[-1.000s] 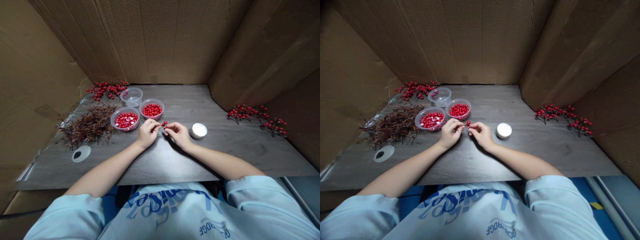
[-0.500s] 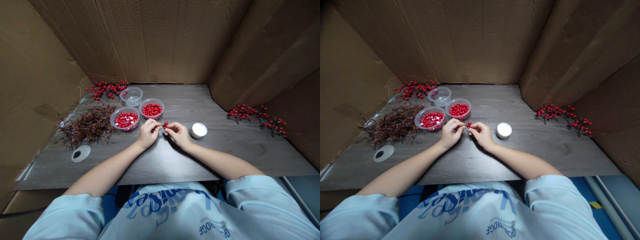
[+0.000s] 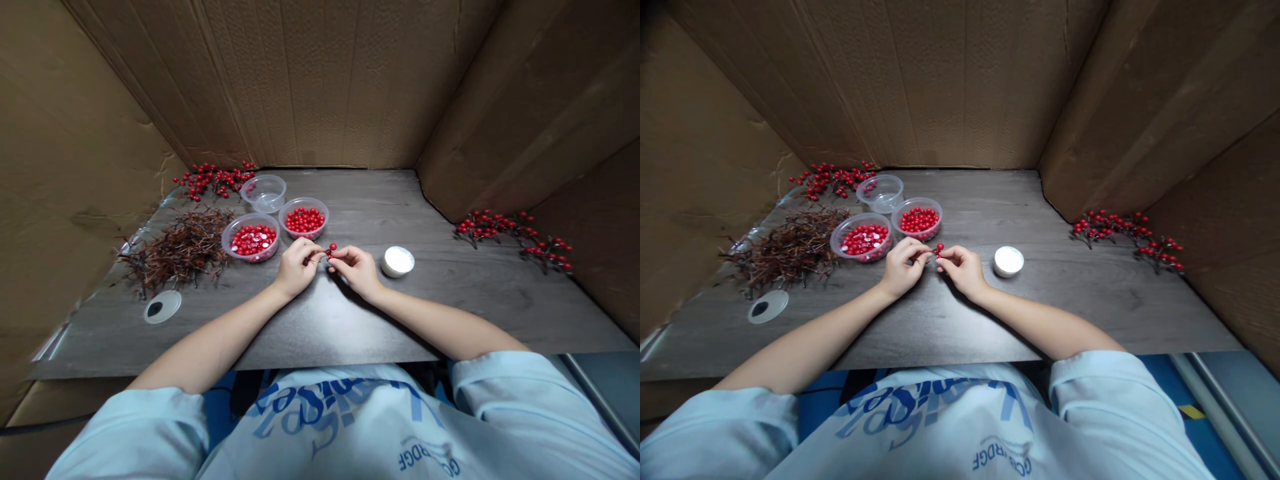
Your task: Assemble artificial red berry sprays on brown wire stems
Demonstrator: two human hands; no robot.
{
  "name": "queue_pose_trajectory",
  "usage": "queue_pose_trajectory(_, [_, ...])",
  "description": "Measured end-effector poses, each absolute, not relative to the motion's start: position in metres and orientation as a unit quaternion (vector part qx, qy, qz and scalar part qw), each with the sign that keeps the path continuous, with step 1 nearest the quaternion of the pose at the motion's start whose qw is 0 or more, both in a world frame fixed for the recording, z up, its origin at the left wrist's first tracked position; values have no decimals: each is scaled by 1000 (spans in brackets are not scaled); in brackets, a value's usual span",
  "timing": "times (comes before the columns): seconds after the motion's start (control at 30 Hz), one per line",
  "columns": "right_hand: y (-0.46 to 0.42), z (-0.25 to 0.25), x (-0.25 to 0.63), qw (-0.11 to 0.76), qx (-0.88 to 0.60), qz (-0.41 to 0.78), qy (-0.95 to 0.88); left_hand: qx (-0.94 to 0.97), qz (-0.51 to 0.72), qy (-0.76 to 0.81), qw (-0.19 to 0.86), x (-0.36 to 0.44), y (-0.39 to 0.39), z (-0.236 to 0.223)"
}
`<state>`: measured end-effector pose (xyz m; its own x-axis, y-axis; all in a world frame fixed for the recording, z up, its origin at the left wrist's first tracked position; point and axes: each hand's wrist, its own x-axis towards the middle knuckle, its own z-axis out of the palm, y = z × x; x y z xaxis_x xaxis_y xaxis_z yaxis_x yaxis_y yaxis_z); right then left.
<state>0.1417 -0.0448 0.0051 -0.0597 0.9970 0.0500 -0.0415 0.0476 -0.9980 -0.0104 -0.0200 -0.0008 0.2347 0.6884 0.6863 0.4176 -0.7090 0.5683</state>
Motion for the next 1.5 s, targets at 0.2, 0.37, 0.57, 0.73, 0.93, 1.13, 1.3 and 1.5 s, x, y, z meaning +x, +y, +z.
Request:
queue_pose_trajectory(0.2, [-46, 6, 142, 505, -461, 512, -520, 776, 499, 356, 149, -11, -19, -3])
queue_pose_trajectory(0.37, [-44, 9, 145, 485, -464, 511, -537, 769, 499, 359, 173, -11, -17, -2])
queue_pose_trajectory(0.57, [-36, 27, 158, 429, -499, 405, -635, 754, 501, 378, 195, -10, -13, 0])
queue_pose_trajectory(0.73, [-33, 42, 169, 428, -478, 206, -739, 779, 483, 354, 188, -8, -15, -1])
queue_pose_trajectory(0.93, [-33, 43, 170, 350, -442, 121, -817, 793, 475, 336, 179, -8, -17, -1])
queue_pose_trajectory(1.13, [-28, 47, 173, 386, -468, 171, -776, 776, 500, 339, 181, -10, -19, 1])
queue_pose_trajectory(1.3, [-22, 63, 182, 446, -508, 295, -675, 756, 539, 340, 149, -12, -20, 7])
queue_pose_trajectory(1.5, [-33, 79, 207, 459, -528, 487, -523, 768, 553, 291, 140, 1, -23, 23])
